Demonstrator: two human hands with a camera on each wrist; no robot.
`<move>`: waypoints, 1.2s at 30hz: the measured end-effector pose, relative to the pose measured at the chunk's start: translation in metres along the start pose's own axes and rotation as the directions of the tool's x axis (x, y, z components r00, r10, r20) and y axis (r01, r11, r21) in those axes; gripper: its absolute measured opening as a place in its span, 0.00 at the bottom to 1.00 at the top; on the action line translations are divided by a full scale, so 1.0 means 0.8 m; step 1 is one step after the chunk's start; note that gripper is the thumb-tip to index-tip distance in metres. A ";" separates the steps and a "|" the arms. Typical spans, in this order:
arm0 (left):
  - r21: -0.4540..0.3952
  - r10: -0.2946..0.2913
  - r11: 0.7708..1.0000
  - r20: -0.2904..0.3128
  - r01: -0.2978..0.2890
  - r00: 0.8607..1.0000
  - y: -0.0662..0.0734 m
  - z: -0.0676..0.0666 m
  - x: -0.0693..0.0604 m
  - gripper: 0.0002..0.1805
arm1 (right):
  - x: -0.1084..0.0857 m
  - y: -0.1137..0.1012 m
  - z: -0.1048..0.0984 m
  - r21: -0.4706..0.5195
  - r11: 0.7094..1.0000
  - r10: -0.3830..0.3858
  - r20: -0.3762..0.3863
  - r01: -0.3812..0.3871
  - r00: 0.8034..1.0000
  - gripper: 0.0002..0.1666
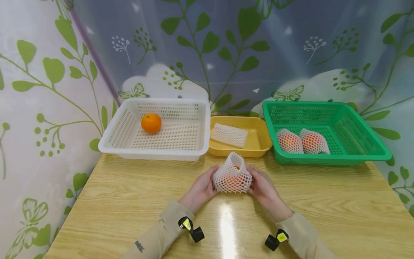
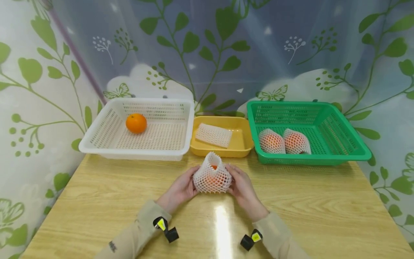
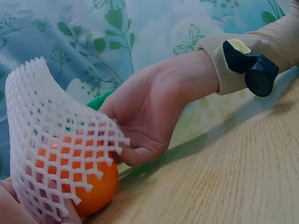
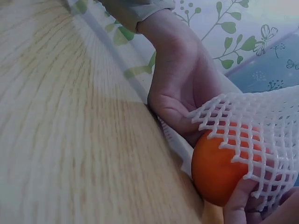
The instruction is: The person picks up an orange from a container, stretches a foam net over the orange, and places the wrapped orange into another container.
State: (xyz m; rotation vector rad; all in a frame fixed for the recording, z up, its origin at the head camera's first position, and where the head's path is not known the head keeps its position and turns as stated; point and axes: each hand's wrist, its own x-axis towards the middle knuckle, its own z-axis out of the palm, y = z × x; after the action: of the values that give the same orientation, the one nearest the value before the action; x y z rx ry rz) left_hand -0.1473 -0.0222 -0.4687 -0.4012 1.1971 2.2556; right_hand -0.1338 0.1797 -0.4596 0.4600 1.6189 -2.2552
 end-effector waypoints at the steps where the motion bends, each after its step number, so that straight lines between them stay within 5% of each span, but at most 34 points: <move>1: 0.002 0.001 1.000 -0.011 -0.001 1.000 -0.001 -0.001 0.002 0.25 | 0.001 0.001 -0.001 -0.008 1.000 0.002 0.002 -0.002 1.000 0.13; 12: -0.047 0.042 0.998 -0.026 -0.043 0.999 -0.002 0.006 0.003 0.27 | 0.007 0.002 -0.003 -0.170 0.985 -0.012 0.125 0.033 0.992 0.30; 21: -0.044 0.137 0.990 -0.015 -0.137 0.991 0.010 0.016 -0.001 0.28 | 0.007 -0.003 0.002 -0.159 0.984 -0.046 0.214 0.081 0.976 0.38; 36: -0.007 0.144 0.989 -0.031 -0.145 0.989 0.013 0.022 0.000 0.27 | -0.010 -0.011 0.011 -0.071 0.997 -0.006 0.402 0.037 0.916 0.42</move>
State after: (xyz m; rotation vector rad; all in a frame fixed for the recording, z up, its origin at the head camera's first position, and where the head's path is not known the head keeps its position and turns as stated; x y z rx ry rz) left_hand -0.1539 -0.0124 -0.4522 -0.3643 1.2687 2.3864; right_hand -0.1312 0.1748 -0.4461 -0.0453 1.4901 -2.1155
